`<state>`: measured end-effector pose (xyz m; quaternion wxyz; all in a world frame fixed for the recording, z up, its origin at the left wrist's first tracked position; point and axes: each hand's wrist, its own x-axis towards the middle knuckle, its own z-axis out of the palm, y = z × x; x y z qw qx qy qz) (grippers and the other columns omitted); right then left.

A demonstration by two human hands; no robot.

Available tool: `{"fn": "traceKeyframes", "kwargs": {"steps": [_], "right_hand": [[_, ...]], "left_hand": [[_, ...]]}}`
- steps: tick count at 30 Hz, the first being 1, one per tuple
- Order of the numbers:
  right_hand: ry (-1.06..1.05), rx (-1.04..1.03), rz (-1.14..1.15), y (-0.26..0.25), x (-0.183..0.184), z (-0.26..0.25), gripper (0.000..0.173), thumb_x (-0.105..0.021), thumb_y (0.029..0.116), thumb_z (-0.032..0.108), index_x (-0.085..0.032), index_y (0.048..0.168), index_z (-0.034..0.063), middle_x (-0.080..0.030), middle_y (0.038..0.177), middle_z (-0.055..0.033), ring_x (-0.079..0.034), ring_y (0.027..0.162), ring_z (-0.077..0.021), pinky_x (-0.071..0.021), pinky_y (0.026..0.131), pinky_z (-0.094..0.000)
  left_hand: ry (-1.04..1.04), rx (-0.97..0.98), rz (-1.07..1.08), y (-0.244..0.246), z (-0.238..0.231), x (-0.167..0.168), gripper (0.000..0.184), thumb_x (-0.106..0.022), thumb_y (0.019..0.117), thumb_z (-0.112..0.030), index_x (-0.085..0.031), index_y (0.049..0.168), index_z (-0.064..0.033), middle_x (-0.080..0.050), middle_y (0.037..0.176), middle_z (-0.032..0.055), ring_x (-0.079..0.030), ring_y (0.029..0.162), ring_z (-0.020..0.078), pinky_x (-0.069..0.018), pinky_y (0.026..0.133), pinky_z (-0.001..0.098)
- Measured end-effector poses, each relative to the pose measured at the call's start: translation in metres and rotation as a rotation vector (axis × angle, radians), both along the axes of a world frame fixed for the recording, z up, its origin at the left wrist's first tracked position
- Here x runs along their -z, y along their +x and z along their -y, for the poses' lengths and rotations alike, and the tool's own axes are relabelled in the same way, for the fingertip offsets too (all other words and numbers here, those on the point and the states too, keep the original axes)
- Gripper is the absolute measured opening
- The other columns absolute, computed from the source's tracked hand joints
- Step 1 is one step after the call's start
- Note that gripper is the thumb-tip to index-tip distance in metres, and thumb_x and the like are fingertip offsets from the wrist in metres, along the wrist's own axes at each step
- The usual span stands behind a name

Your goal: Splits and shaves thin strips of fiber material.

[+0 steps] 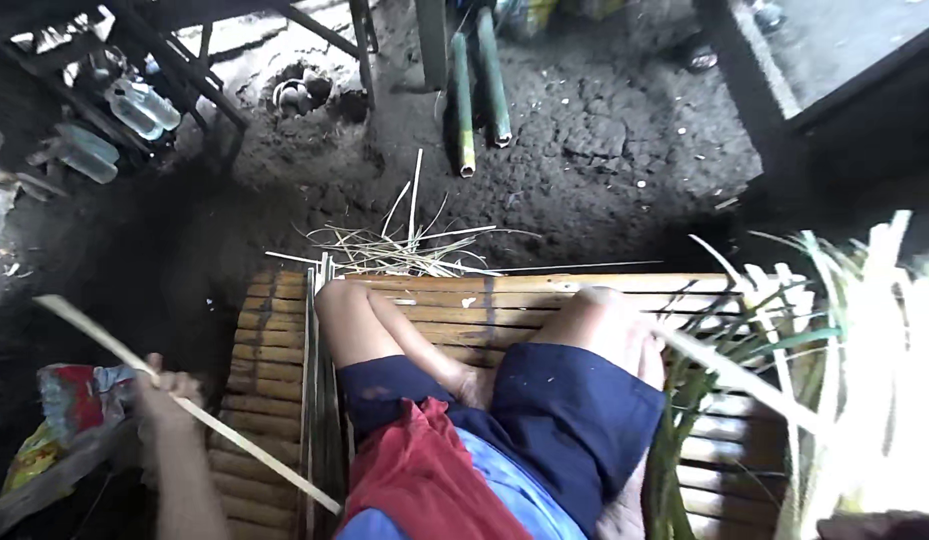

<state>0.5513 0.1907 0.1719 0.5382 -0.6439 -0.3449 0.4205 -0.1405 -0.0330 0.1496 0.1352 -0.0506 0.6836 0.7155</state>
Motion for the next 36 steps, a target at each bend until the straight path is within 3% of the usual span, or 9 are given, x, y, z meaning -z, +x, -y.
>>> {"fn": "traceKeyframes", "kwargs": {"steps": [3, 6, 11, 18, 20, 23, 28, 32, 36], "right_hand": [[0.018, 0.075, -0.042, -0.046, -0.003, -0.028, 0.035, -0.025, 0.1128, 0.028, -0.054, 0.098, 0.0144, -0.060, 0.063, 0.0114, -0.057, 0.048, -0.0026, -0.0525, 0.047, -0.0193], [0.103, 0.038, -0.103, -0.085, 0.001, -0.051, 0.036, -0.026, 0.1122, 0.023, -0.056, 0.094, 0.0159, -0.062, 0.063, 0.0121, -0.057, 0.047, -0.0009, -0.0519, 0.045, -0.0177], [0.104, -0.045, -0.182, -0.115, 0.006, -0.067, 0.036, -0.026, 0.1118, 0.022, -0.056, 0.093, 0.0167, -0.063, 0.065, 0.0123, -0.057, 0.047, -0.0003, -0.0514, 0.045, -0.0166], [0.123, -0.265, -0.216, -0.142, -0.004, -0.073, 0.041, -0.023, 0.1109, 0.020, -0.057, 0.089, 0.0186, -0.066, 0.064, 0.0121, -0.058, 0.046, -0.0009, -0.0501, 0.044, -0.0161], [0.117, -0.328, -0.217, -0.150, -0.004, -0.071, 0.044, -0.023, 0.1109, 0.021, -0.060, 0.087, 0.0198, -0.066, 0.064, 0.0119, -0.057, 0.047, -0.0004, -0.0496, 0.044, -0.0160], [-0.073, -0.525, -0.108, -0.155, -0.001, -0.062, 0.041, -0.023, 0.1098, 0.025, -0.061, 0.099, 0.0128, -0.065, 0.065, 0.0115, -0.058, 0.049, -0.0008, -0.0526, 0.047, -0.0180], [-0.121, -0.821, 0.271, -0.179, 0.019, -0.058, 0.022, -0.059, 0.0974, 0.026, -0.066, 0.098, 0.0059, -0.059, 0.064, 0.0096, -0.056, 0.053, 0.0014, -0.0506, 0.053, -0.0184], [0.114, -0.875, 0.124, -0.216, 0.006, -0.065, 0.026, -0.056, 0.0983, 0.021, -0.068, 0.113, 0.0030, -0.067, 0.075, 0.0115, -0.063, 0.063, 0.0032, -0.0560, 0.062, -0.0165], [0.074, -1.058, -0.218, -0.250, -0.037, -0.069, 0.021, -0.040, 0.1043, 0.013, -0.053, 0.120, 0.0074, -0.072, 0.086, 0.0063, -0.063, 0.055, -0.0030, -0.0562, 0.050, -0.0197]], "left_hand": [[-0.444, 0.364, -0.179, -0.013, -0.024, -0.039, 0.042, -0.025, 0.1135, -0.028, -0.047, 0.143, -0.0080, -0.056, 0.067, -0.0052, -0.052, 0.050, 0.0019, -0.0467, 0.049, 0.0179], [-0.716, 1.057, -0.039, 0.058, -0.052, -0.070, 0.035, -0.044, 0.1059, -0.016, -0.056, 0.134, -0.0003, -0.072, 0.097, 0.0049, -0.067, 0.071, 0.0092, -0.0580, 0.068, 0.0285], [-0.670, 1.816, 0.133, 0.154, -0.071, -0.012, 0.039, -0.066, 0.0977, -0.009, -0.062, 0.134, 0.0051, -0.069, 0.123, 0.0233, -0.068, 0.112, 0.0312, -0.0521, 0.102, 0.0472], [0.189, 1.190, -0.078, 0.240, -0.236, -0.058, 0.054, -0.048, 0.1039, -0.011, -0.031, 0.152, 0.0069, -0.065, 0.118, 0.0140, -0.069, 0.088, 0.0121, -0.0590, 0.083, 0.0309], [0.403, 1.048, -0.167, 0.247, -0.260, -0.069, 0.040, -0.042, 0.1067, -0.009, -0.045, 0.144, 0.0048, -0.069, 0.112, 0.0091, -0.070, 0.087, 0.0113, -0.0608, 0.081, 0.0313], [0.472, 0.753, -0.626, 0.222, -0.263, -0.084, 0.024, -0.046, 0.1084, -0.011, -0.065, 0.121, -0.0049, -0.071, 0.114, 0.0004, -0.069, 0.103, 0.0103, -0.0584, 0.093, 0.0333], [0.169, 0.202, -1.339, 0.132, -0.213, -0.129, 0.031, -0.038, 0.1121, -0.027, -0.053, 0.136, -0.0158, -0.070, 0.125, -0.0053, -0.066, 0.118, 0.0121, -0.0545, 0.103, 0.0381], [-0.077, 0.425, -1.620, 0.150, -0.199, -0.161, 0.026, -0.042, 0.1113, -0.021, -0.064, 0.117, -0.0071, -0.071, 0.113, -0.0010, -0.065, 0.112, 0.0045, -0.0495, 0.104, 0.0282], [-0.167, 0.961, -1.636, 0.185, -0.222, -0.153, 0.022, -0.058, 0.1033, -0.018, -0.074, 0.108, -0.0047, -0.069, 0.082, 0.0090, -0.065, 0.071, 0.0172, -0.0553, 0.066, 0.0293]]}}
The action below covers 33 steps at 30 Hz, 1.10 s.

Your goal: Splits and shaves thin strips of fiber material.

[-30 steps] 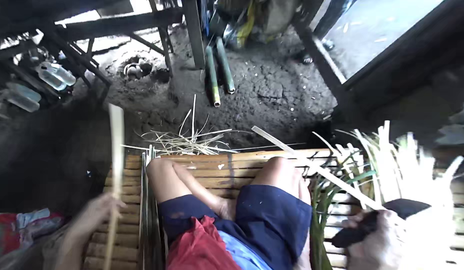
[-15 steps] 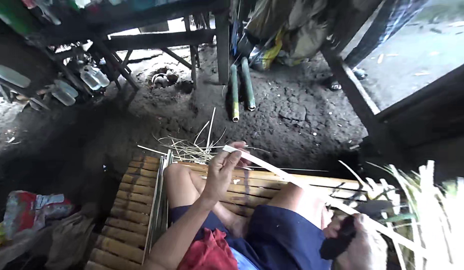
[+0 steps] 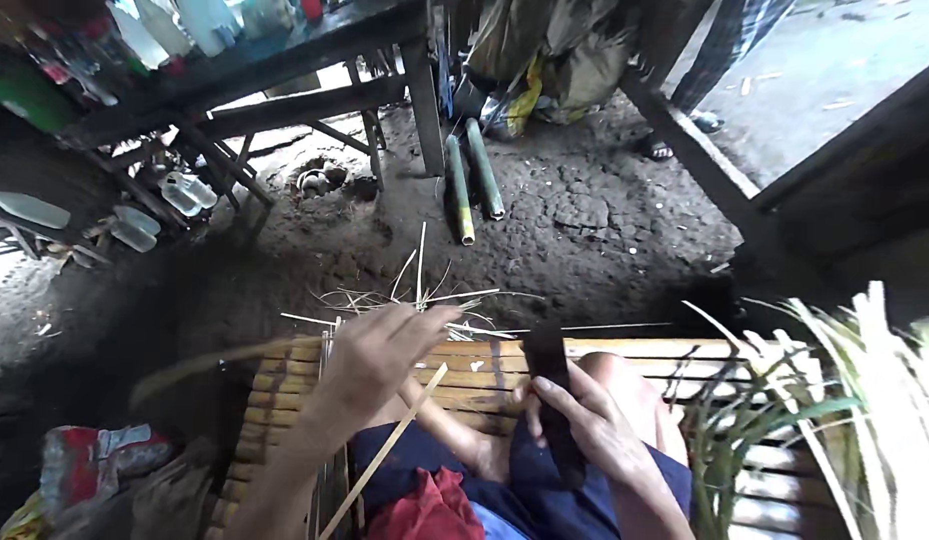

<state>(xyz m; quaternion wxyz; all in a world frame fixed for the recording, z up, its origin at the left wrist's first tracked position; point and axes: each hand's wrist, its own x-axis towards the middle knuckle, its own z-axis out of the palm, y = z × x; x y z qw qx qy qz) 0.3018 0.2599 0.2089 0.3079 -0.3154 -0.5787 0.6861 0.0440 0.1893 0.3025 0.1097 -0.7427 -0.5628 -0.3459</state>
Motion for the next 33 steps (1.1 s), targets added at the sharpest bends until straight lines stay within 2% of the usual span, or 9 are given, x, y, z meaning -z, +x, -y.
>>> {"fn": "traceKeyframes", "kwargs": {"steps": [2, 4, 6, 8, 11, 15, 22, 29, 33], "right_hand": [[-0.058, -0.095, -0.083, -0.011, -0.016, 0.000, 0.021, -0.038, 0.1033, 0.012, -0.051, 0.119, 0.0108, -0.070, 0.086, 0.0063, -0.058, 0.050, -0.0016, -0.0524, 0.046, -0.0176], [-0.067, -0.161, -0.134, -0.018, -0.026, 0.001, 0.019, -0.038, 0.1029, 0.011, -0.053, 0.114, 0.0124, -0.066, 0.081, 0.0077, -0.054, 0.048, 0.0005, -0.0497, 0.045, -0.0156], [-0.063, -0.226, -0.147, -0.023, -0.033, 0.002, 0.018, -0.038, 0.1030, 0.011, -0.056, 0.107, 0.0135, -0.064, 0.077, 0.0093, -0.053, 0.049, 0.0019, -0.0494, 0.047, -0.0144], [-0.057, -0.262, -0.131, -0.026, -0.036, 0.004, 0.020, -0.038, 0.1037, 0.011, -0.058, 0.100, 0.0141, -0.062, 0.073, 0.0103, -0.054, 0.050, 0.0024, -0.0497, 0.048, -0.0143], [-0.025, -0.282, -0.107, -0.025, -0.038, 0.005, 0.025, -0.038, 0.1044, 0.013, -0.060, 0.093, 0.0151, -0.062, 0.070, 0.0116, -0.054, 0.050, 0.0033, -0.0491, 0.049, -0.0137], [0.031, -0.306, -0.081, -0.019, -0.040, 0.001, 0.026, -0.038, 0.1044, 0.012, -0.060, 0.092, 0.0137, -0.061, 0.069, 0.0097, -0.053, 0.050, 0.0028, -0.0484, 0.048, -0.0132], [0.101, -0.355, -0.001, -0.017, -0.042, -0.004, 0.021, -0.038, 0.1066, 0.015, -0.057, 0.099, 0.0123, -0.060, 0.071, 0.0083, -0.053, 0.050, 0.0014, -0.0491, 0.048, -0.0142], [0.083, -0.395, -0.001, -0.018, -0.049, -0.002, 0.016, -0.037, 0.1069, 0.015, -0.052, 0.100, 0.0131, -0.055, 0.069, 0.0079, -0.051, 0.049, 0.0014, -0.0483, 0.048, -0.0136], [0.066, -0.392, -0.012, -0.019, -0.052, 0.002, 0.013, -0.038, 0.1063, 0.014, -0.051, 0.102, 0.0133, -0.054, 0.071, 0.0083, -0.051, 0.049, 0.0018, -0.0485, 0.047, -0.0134]], "left_hand": [[-0.285, 0.069, 0.212, 0.014, -0.003, 0.015, 0.030, -0.051, 0.1071, -0.024, -0.073, 0.109, -0.0032, -0.069, 0.083, 0.0068, -0.064, 0.069, 0.0111, -0.0547, 0.065, 0.0252], [-0.504, 0.147, 0.528, 0.024, -0.001, 0.029, 0.033, -0.049, 0.1086, -0.023, -0.072, 0.107, 0.0001, -0.062, 0.075, -0.0011, -0.054, 0.064, -0.0005, -0.0471, 0.063, 0.0150], [-0.636, 0.198, 0.789, 0.031, 0.002, 0.036, 0.030, -0.049, 0.1080, -0.018, -0.071, 0.106, 0.0015, -0.059, 0.069, -0.0078, -0.047, 0.058, -0.0071, -0.0396, 0.056, 0.0104], [-0.668, 0.212, 0.942, 0.036, 0.005, 0.040, 0.023, -0.053, 0.1063, -0.014, -0.070, 0.102, 0.0012, -0.063, 0.068, -0.0076, -0.045, 0.054, -0.0081, -0.0364, 0.051, 0.0101], [-0.697, 0.177, 1.007, 0.038, 0.008, 0.040, 0.015, -0.057, 0.1039, -0.013, -0.067, 0.099, -0.0023, -0.068, 0.070, -0.0062, -0.045, 0.051, -0.0084, -0.0349, 0.048, 0.0104], [-0.791, 0.131, 1.043, 0.034, 0.009, 0.033, 0.014, -0.059, 0.1034, -0.013, -0.066, 0.096, -0.0048, -0.068, 0.068, -0.0056, -0.043, 0.049, -0.0084, -0.0325, 0.047, 0.0106], [-0.804, 0.154, 0.983, 0.033, 0.008, 0.032, 0.013, -0.061, 0.1023, -0.013, -0.067, 0.096, -0.0037, -0.067, 0.067, -0.0040, -0.045, 0.050, -0.0065, -0.0334, 0.048, 0.0114], [-0.749, 0.178, 0.983, 0.034, 0.011, 0.030, 0.011, -0.062, 0.1014, -0.011, -0.066, 0.094, -0.0041, -0.067, 0.067, -0.0049, -0.048, 0.052, -0.0070, -0.0368, 0.050, 0.0103], [-0.749, 0.222, 1.008, 0.035, 0.013, 0.029, 0.012, -0.062, 0.1010, -0.009, -0.066, 0.091, -0.0038, -0.065, 0.065, -0.0052, -0.046, 0.051, -0.0076, -0.0355, 0.049, 0.0096]]}}
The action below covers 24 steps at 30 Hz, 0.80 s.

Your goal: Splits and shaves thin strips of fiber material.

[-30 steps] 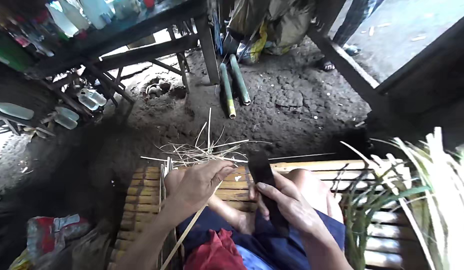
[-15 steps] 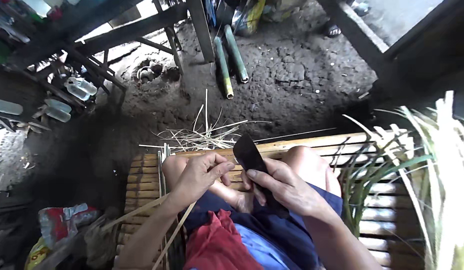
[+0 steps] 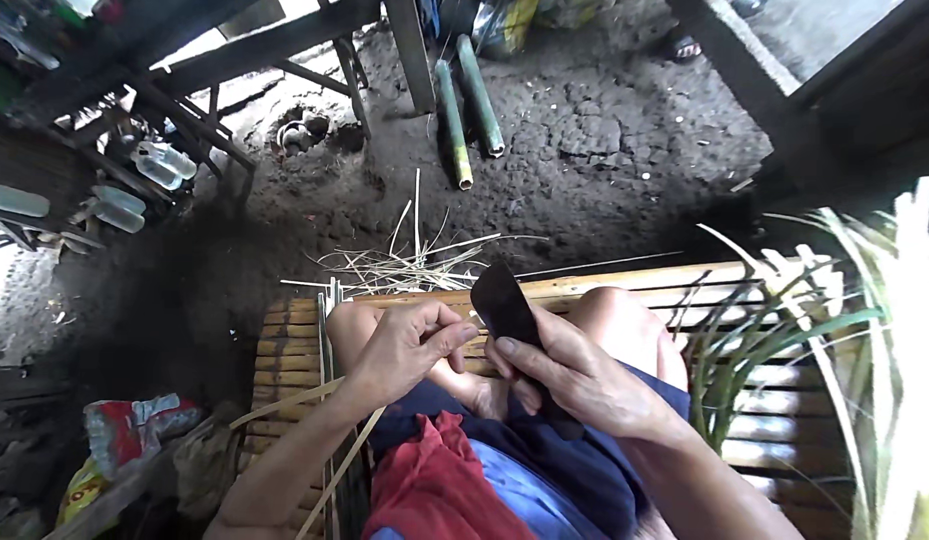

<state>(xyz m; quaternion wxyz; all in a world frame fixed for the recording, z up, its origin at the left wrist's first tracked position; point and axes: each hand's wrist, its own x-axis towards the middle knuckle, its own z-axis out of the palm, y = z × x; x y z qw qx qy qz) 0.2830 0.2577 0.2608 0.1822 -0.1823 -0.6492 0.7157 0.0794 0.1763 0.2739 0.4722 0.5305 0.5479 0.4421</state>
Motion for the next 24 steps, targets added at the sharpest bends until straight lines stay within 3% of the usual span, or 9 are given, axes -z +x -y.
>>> {"fn": "traceKeyframes", "kwargs": {"steps": [4, 9, 12, 15, 18, 20, 24], "right_hand": [[-0.052, 0.097, -0.114, -0.006, 0.011, 0.012, 0.011, -0.040, 0.1063, 0.012, -0.050, 0.103, 0.0131, -0.053, 0.071, 0.0076, -0.049, 0.049, 0.0012, -0.0486, 0.047, -0.0146], [-0.083, -0.089, -0.022, -0.001, 0.002, -0.001, 0.011, -0.042, 0.1055, 0.014, -0.048, 0.115, 0.0146, -0.055, 0.071, 0.0051, -0.051, 0.047, -0.0005, -0.0474, 0.043, -0.0147], [-0.094, -0.096, -0.028, 0.003, -0.004, -0.003, 0.011, -0.041, 0.1060, 0.014, -0.046, 0.116, 0.0140, -0.057, 0.073, 0.0037, -0.052, 0.047, -0.0020, -0.0492, 0.044, -0.0161], [0.068, 0.058, -0.029, 0.002, 0.004, 0.001, 0.012, -0.044, 0.1066, 0.016, -0.051, 0.115, 0.0107, -0.061, 0.075, 0.0048, -0.054, 0.049, -0.0014, -0.0500, 0.045, -0.0161], [0.283, 0.208, -0.029, -0.001, 0.011, 0.009, 0.016, -0.044, 0.1074, 0.016, -0.054, 0.115, 0.0064, -0.063, 0.078, 0.0064, -0.055, 0.053, 0.0025, -0.0496, 0.050, -0.0133], [0.314, 0.241, -0.046, -0.001, 0.014, 0.011, 0.017, -0.043, 0.1080, 0.016, -0.057, 0.110, 0.0064, -0.063, 0.077, 0.0063, -0.054, 0.054, 0.0032, -0.0493, 0.051, -0.0124], [0.320, 0.274, -0.073, -0.001, 0.014, 0.016, 0.018, -0.042, 0.1079, 0.014, -0.058, 0.113, 0.0054, -0.064, 0.081, 0.0058, -0.054, 0.055, 0.0034, -0.0490, 0.051, -0.0121]], "left_hand": [[-0.022, 0.016, 0.017, 0.001, 0.000, -0.002, 0.013, -0.060, 0.1021, -0.009, -0.065, 0.091, -0.0038, -0.065, 0.064, -0.0038, -0.043, 0.048, -0.0073, -0.0323, 0.046, 0.0096], [-0.011, 0.149, -0.059, 0.000, 0.001, -0.009, 0.016, -0.061, 0.1016, -0.010, -0.067, 0.090, -0.0005, -0.065, 0.065, -0.0022, -0.051, 0.051, -0.0047, -0.0401, 0.048, 0.0106], [0.041, 0.123, -0.066, 0.005, 0.000, -0.012, 0.014, -0.062, 0.1013, -0.011, -0.066, 0.091, -0.0014, -0.067, 0.066, -0.0009, -0.051, 0.051, -0.0035, -0.0396, 0.047, 0.0113], [0.053, 0.055, -0.157, 0.009, -0.001, -0.010, 0.012, -0.062, 0.1012, -0.011, -0.068, 0.095, -0.0026, -0.063, 0.069, -0.0035, -0.048, 0.054, -0.0033, -0.0387, 0.050, 0.0119], [0.056, -0.015, -0.286, 0.010, -0.003, -0.013, 0.011, -0.062, 0.1017, -0.012, -0.068, 0.102, -0.0030, -0.067, 0.075, -0.0035, -0.054, 0.060, -0.0033, -0.0442, 0.055, 0.0121], [0.054, -0.018, -0.302, 0.008, -0.004, -0.016, 0.011, -0.061, 0.1025, -0.013, -0.067, 0.102, -0.0036, -0.070, 0.077, -0.0029, -0.057, 0.061, -0.0022, -0.0455, 0.056, 0.0130], [0.070, -0.010, -0.294, 0.009, -0.004, -0.018, 0.011, -0.061, 0.1021, -0.012, -0.067, 0.102, -0.0027, -0.069, 0.076, -0.0027, -0.057, 0.061, -0.0019, -0.0460, 0.056, 0.0128]]}}
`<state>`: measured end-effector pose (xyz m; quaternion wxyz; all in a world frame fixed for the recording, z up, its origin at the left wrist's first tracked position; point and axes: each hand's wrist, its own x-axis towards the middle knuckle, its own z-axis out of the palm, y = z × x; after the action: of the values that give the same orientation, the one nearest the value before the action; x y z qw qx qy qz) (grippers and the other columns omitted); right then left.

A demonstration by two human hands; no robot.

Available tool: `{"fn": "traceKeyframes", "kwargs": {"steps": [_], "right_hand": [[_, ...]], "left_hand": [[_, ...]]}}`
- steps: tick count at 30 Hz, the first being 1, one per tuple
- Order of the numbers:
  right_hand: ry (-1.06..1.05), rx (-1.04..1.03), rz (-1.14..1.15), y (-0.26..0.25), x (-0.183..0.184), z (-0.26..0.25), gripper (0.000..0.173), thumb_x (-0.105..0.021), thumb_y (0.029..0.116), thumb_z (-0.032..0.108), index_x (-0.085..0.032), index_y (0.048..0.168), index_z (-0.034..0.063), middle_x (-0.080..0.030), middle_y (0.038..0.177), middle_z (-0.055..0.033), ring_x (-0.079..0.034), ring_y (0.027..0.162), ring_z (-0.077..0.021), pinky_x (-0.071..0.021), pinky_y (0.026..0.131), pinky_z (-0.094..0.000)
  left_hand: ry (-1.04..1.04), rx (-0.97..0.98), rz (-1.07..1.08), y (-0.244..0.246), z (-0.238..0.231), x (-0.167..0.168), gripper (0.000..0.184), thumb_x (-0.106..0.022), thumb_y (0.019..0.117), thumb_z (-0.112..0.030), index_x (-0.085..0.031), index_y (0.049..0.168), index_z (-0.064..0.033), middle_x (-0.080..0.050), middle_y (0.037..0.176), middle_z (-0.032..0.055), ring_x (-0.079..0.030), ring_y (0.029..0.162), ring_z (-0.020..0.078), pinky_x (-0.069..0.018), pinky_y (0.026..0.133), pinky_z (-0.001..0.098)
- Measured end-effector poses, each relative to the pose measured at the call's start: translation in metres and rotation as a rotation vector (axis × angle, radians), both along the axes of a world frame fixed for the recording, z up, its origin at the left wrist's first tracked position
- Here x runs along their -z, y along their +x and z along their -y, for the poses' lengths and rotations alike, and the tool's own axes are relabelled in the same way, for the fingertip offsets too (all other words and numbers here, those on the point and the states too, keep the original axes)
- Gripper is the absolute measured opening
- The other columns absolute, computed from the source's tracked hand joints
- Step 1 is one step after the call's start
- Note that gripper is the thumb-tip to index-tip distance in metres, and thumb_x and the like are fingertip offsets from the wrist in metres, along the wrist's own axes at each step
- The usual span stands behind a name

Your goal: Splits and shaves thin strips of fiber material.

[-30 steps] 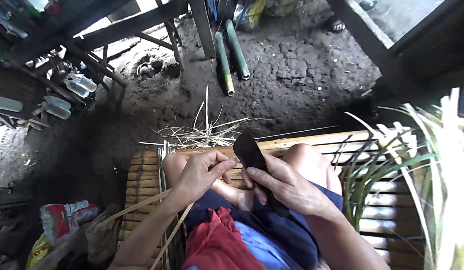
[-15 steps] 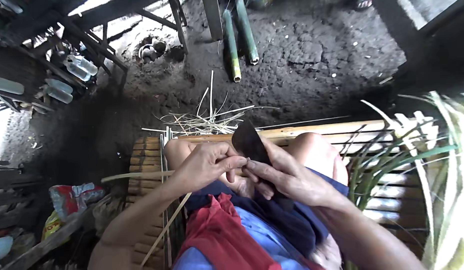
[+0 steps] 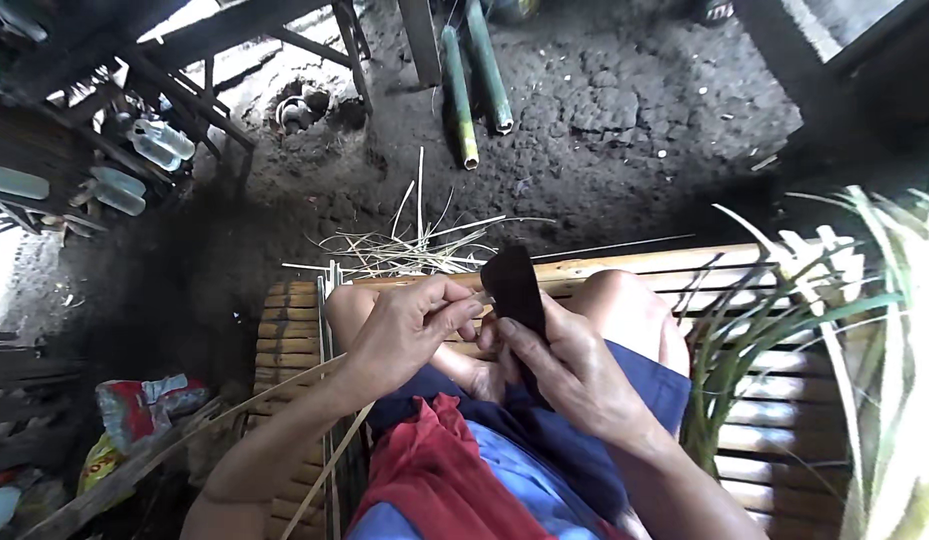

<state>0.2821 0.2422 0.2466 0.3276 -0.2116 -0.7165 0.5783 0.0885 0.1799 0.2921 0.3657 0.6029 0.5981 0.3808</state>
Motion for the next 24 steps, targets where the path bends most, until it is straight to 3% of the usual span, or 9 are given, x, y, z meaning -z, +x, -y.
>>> {"fn": "traceKeyframes", "kwargs": {"steps": [4, 9, 14, 19, 24], "right_hand": [[-0.040, -0.005, -0.044, 0.002, -0.001, 0.004, 0.019, -0.043, 0.1088, 0.016, -0.059, 0.103, 0.0081, -0.060, 0.076, 0.0080, -0.052, 0.057, 0.0053, -0.0466, 0.053, -0.0098], [-0.028, 0.030, -0.087, -0.002, 0.001, 0.011, 0.020, -0.042, 0.1086, 0.014, -0.058, 0.100, 0.0066, -0.058, 0.078, 0.0070, -0.051, 0.059, 0.0062, -0.0458, 0.055, -0.0088], [0.046, 0.092, -0.046, -0.005, 0.001, 0.019, 0.015, -0.043, 0.1084, 0.015, -0.053, 0.113, 0.0044, -0.057, 0.083, 0.0048, -0.052, 0.065, 0.0049, -0.0466, 0.059, -0.0111], [-0.102, -0.051, -0.023, 0.001, -0.006, 0.011, 0.010, -0.043, 0.1069, 0.013, -0.050, 0.112, 0.0086, -0.054, 0.080, 0.0088, -0.048, 0.059, 0.0063, -0.0446, 0.054, -0.0098], [-0.298, -0.174, -0.096, 0.003, -0.002, 0.005, 0.006, -0.043, 0.1072, 0.014, -0.050, 0.106, 0.0135, -0.053, 0.076, 0.0092, -0.046, 0.053, 0.0045, -0.0443, 0.049, -0.0112]], "left_hand": [[0.008, 0.014, 0.011, -0.001, 0.002, -0.002, 0.011, -0.062, 0.1016, -0.012, -0.067, 0.103, -0.0022, -0.070, 0.076, -0.0027, -0.060, 0.064, -0.0029, -0.0480, 0.058, 0.0121], [0.021, 0.006, 0.068, 0.001, 0.004, -0.002, 0.009, -0.061, 0.1016, -0.011, -0.066, 0.100, -0.0031, -0.067, 0.072, -0.0047, -0.053, 0.058, -0.0044, -0.0424, 0.053, 0.0107], [0.140, 0.026, 0.012, 0.002, 0.006, 0.000, 0.008, -0.062, 0.0998, -0.007, -0.066, 0.098, 0.0004, -0.068, 0.073, -0.0031, -0.056, 0.062, -0.0048, -0.0468, 0.059, 0.0099], [0.032, 0.128, 0.061, -0.004, 0.004, -0.003, 0.010, -0.062, 0.1006, -0.008, -0.066, 0.097, -0.0006, -0.065, 0.070, -0.0025, -0.056, 0.059, -0.0035, -0.0454, 0.055, 0.0105], [-0.018, 0.195, 0.174, -0.009, 0.001, 0.004, 0.011, -0.059, 0.1015, -0.006, -0.064, 0.094, 0.0009, -0.064, 0.066, -0.0013, -0.048, 0.051, -0.0043, -0.0373, 0.047, 0.0103]]}}
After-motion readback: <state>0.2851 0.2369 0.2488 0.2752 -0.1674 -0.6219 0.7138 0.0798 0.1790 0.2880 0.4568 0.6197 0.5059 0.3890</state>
